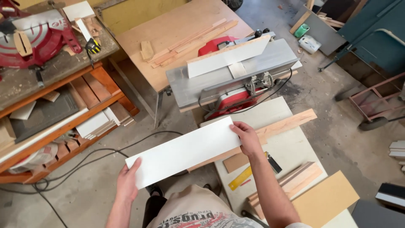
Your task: The person uses a miter saw to cut a white rectangular board into smaller pieces. After each cut, the person moves to a table saw to process the cut piece before returning to the miter saw to repeat the cutting process.
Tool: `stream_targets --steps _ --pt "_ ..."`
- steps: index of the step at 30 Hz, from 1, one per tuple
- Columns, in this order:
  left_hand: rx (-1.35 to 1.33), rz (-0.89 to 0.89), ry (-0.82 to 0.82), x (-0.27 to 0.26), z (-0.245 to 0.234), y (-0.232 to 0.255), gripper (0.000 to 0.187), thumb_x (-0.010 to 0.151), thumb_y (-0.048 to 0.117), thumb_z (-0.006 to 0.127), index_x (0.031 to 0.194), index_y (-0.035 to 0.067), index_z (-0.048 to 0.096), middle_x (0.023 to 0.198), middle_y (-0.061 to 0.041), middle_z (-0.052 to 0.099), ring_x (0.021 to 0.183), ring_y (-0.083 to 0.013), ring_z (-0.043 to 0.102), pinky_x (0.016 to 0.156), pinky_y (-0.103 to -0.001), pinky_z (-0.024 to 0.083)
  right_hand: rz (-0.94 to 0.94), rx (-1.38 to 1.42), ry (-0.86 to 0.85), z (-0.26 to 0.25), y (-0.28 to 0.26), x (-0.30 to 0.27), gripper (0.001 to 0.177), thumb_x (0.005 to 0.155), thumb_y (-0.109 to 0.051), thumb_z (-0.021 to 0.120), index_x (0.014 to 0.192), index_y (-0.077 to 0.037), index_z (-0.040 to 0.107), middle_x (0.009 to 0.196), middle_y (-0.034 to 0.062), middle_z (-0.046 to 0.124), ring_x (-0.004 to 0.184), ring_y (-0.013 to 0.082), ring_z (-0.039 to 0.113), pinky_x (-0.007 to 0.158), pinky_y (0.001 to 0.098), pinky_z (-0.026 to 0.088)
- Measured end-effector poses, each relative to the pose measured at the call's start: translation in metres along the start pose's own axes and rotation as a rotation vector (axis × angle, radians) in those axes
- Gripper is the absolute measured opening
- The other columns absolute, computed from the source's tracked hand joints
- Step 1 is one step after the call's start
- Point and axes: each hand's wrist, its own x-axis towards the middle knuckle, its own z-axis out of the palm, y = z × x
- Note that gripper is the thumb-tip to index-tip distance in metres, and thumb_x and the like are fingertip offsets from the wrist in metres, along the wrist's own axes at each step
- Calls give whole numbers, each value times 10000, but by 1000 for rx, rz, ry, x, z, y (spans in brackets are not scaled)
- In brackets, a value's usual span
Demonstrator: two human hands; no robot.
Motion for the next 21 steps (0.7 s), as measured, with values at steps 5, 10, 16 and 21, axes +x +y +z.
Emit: stream_targets --steps 5,10,16,21 --pt "-72 86 49 77 -57 32 327 903 326 741 1124 98 663 1088 -47 725 914 -189 679 787 -369 565 -102 27 -116 86 -11 -1 251 905 -68 726 1147 0 739 993 100 765 829 194 713 740 311 596" --pt "-111 125 -38 117 -95 106 442 893 339 719 1236 68 651 1206 -73 711 1036 -222 685 881 -368 567 -91 -464 113 184 -51 -37 207 906 -339 793 869 -142 744 682 -39 550 606 101 368 567 266 307" --pt "-61 64 -26 136 -104 178 512 878 416 724 1245 80 608 1247 -82 701 1080 -244 685 877 -415 589 -303 -191 248 251 -58 -53 148 893 -189 795 846 -64 734 710 4 627 635 123 572 637 258 546" --pt "-234 209 -133 146 -77 197 358 921 342 696 1193 128 606 1254 -121 706 1089 -298 702 924 -441 617 -303 224 431 297 -56 -73 222 1016 -177 608 1168 -16 624 829 64 616 700 142 585 689 261 533"
